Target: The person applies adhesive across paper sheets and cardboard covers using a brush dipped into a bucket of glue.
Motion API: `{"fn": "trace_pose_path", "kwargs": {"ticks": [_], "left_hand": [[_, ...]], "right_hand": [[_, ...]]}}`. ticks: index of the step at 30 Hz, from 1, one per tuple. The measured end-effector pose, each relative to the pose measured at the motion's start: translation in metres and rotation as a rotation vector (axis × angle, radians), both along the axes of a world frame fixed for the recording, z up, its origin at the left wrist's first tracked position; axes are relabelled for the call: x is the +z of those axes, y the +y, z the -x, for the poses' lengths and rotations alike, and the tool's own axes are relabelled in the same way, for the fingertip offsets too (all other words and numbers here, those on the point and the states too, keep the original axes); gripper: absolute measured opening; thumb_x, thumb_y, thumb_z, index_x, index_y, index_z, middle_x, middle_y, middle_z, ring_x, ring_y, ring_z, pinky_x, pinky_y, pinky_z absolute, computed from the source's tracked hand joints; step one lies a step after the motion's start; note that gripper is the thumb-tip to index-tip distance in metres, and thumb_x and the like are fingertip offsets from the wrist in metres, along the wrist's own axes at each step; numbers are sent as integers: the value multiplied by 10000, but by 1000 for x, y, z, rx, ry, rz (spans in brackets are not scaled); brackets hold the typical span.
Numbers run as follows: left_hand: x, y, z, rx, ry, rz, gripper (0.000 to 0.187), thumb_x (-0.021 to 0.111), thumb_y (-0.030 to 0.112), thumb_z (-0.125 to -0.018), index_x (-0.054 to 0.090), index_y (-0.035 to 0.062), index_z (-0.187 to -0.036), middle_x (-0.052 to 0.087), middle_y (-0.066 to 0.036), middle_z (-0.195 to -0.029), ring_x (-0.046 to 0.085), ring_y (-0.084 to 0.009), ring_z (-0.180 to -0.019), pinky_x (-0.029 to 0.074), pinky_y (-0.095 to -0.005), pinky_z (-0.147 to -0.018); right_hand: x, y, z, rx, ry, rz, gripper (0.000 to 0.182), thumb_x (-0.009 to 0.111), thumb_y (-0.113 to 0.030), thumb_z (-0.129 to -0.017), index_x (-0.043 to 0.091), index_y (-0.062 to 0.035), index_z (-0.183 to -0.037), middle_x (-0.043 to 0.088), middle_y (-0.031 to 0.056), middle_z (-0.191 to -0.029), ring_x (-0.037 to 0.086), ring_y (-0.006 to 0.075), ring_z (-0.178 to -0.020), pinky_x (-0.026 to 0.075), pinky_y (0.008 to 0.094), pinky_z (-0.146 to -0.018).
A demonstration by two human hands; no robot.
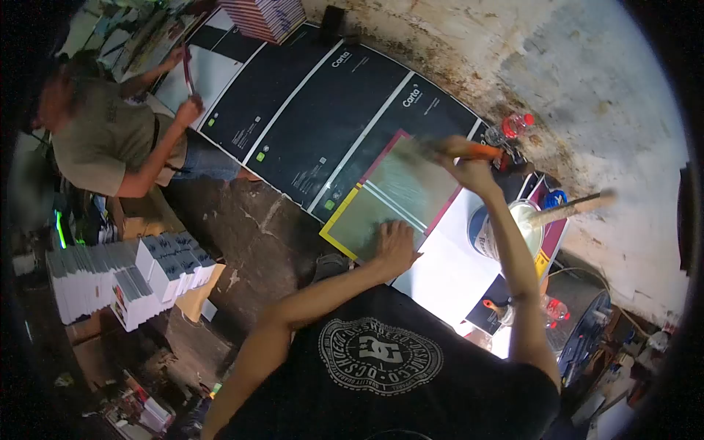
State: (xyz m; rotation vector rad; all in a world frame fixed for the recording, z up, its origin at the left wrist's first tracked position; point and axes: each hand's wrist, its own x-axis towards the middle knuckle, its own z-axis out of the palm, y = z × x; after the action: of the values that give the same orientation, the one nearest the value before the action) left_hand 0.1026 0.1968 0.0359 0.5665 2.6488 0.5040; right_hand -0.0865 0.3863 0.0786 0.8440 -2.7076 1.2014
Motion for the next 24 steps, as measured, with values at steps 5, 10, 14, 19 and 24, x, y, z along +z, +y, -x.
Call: {"fn": "trace_pose_path", "kwargs": {"ticks": [5,10,14,19,24], "left_hand": [[-27,-13,-32,91,-6,-7,654,591,497,-901,558,-87,-1192,512,-193,-1184,446,-319,-1137,309,-516,-955],[-29,-8,-43,172,40,5,666,566,480,-920,537,-100,-1246,495,-197,-1217,467,-318,-1117,351,-527,-937],[-25,-7,-41,203,-77,30,679,552,470,-930,501,-96,-1302,473,-191,-1257,479,-318,-1125,365,-528,-947],[-35,-1,-47,237,-59,71,699,585,449,-911,465,-82,-1350,437,-196,-1335,499,-328,-1134,369,-548,-977],[-32,-1,-51,267,-113,54,730,619,456,-883,463,-66,-1369,410,-189,-1385,509,-326,-1135,398,-551,-952]], "right_hand": [[-38,-65,59,607,-107,-421,114,710,-191,-739,648,-98,-759,665,156,-774,658,334,-776,521,425,-657],[-29,-86,142,494,109,-545,222,750,-193,-692,665,-117,-883,667,123,-824,640,355,-786,513,469,-716],[-24,-91,127,727,-8,-367,191,743,-213,-697,658,-120,-841,663,129,-818,635,367,-825,503,480,-724],[-50,-92,168,610,83,-588,111,704,-174,-736,642,-114,-805,651,117,-792,624,340,-808,475,464,-715],[-27,-119,88,1042,-133,-580,113,712,-175,-725,676,-152,-829,677,88,-855,622,332,-825,447,469,-791]]}}
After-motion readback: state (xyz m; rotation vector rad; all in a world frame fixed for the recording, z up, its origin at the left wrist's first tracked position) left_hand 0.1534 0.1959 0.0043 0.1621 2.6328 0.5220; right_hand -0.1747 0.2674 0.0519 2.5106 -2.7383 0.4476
